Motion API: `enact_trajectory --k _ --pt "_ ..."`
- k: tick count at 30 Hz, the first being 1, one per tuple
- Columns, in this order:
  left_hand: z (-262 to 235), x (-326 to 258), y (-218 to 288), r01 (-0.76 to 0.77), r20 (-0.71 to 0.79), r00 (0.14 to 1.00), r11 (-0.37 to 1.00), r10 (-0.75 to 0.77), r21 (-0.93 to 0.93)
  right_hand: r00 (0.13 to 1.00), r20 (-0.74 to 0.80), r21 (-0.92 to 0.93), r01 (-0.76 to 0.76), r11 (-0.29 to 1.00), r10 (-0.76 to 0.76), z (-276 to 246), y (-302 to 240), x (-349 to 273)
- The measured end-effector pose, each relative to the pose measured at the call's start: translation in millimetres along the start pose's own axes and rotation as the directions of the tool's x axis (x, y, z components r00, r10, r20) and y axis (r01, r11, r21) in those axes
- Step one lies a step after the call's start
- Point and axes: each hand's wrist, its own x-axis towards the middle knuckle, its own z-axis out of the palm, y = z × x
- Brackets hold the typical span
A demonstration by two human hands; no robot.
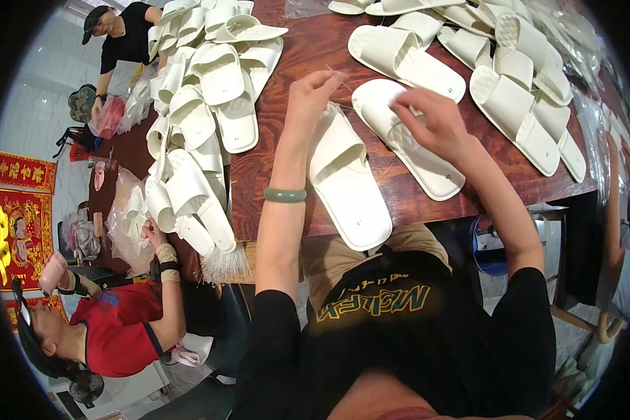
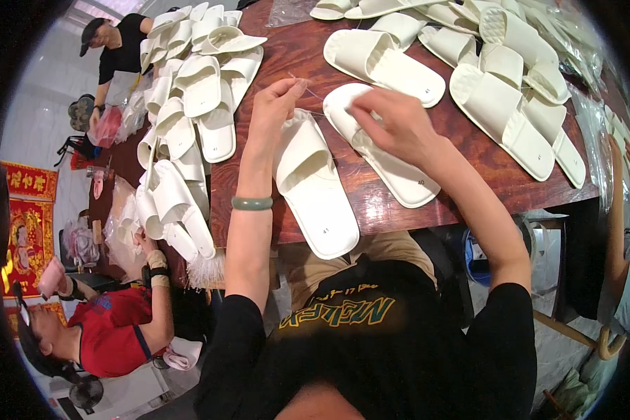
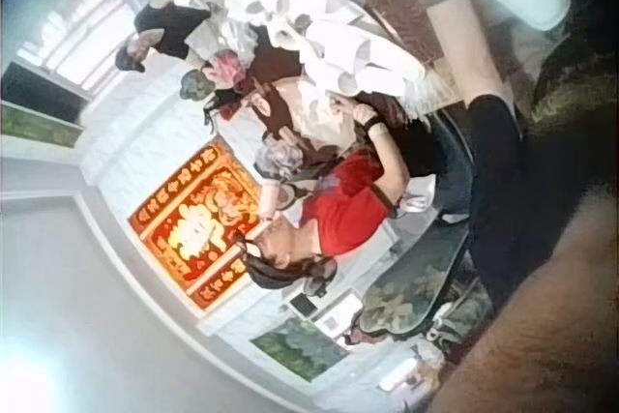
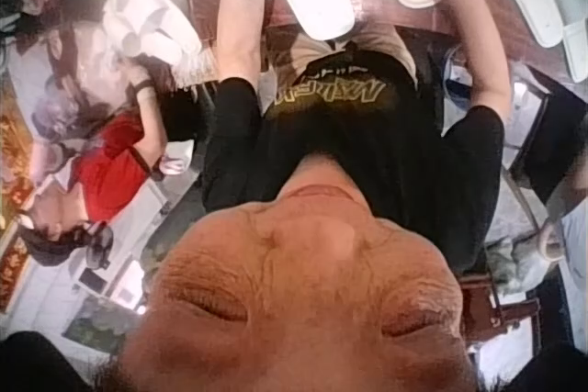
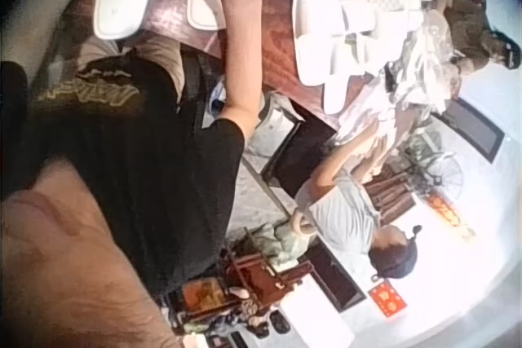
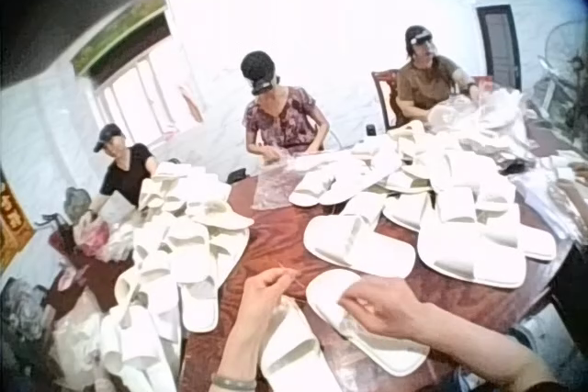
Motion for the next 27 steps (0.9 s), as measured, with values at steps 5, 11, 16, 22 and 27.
enact_trajectory --k 5,11,16,22,27 --pt "-5 -13 -7 -0.065 0.005 0.998 0.987 0.067 -0.146 0.979 0.113 0.245 -0.191 0.951 0.167 78 23 53" --pt "-24 -20 -9 0.028 -0.059 0.997 0.932 -0.052 -0.36 0.808 0.367 0.61 -0.583 0.536 0.462 95 15 61" --pt "-43 0 -35 0.142 0.163 0.986 0.661 -0.029 -0.737 0.787 0.357 0.686 -0.586 0.431 0.503 90 18 65" --pt "-32 -2 -36 0.037 0.117 0.992 0.799 0.042 -0.6 0.825 0.323 0.71 -0.536 0.458 0.464 97 20 58" --pt "-22 -7 -32 0.036 0.078 0.997 0.828 0.009 -0.559 0.832 0.302 0.727 -0.517 0.451 0.466 94 25 55"
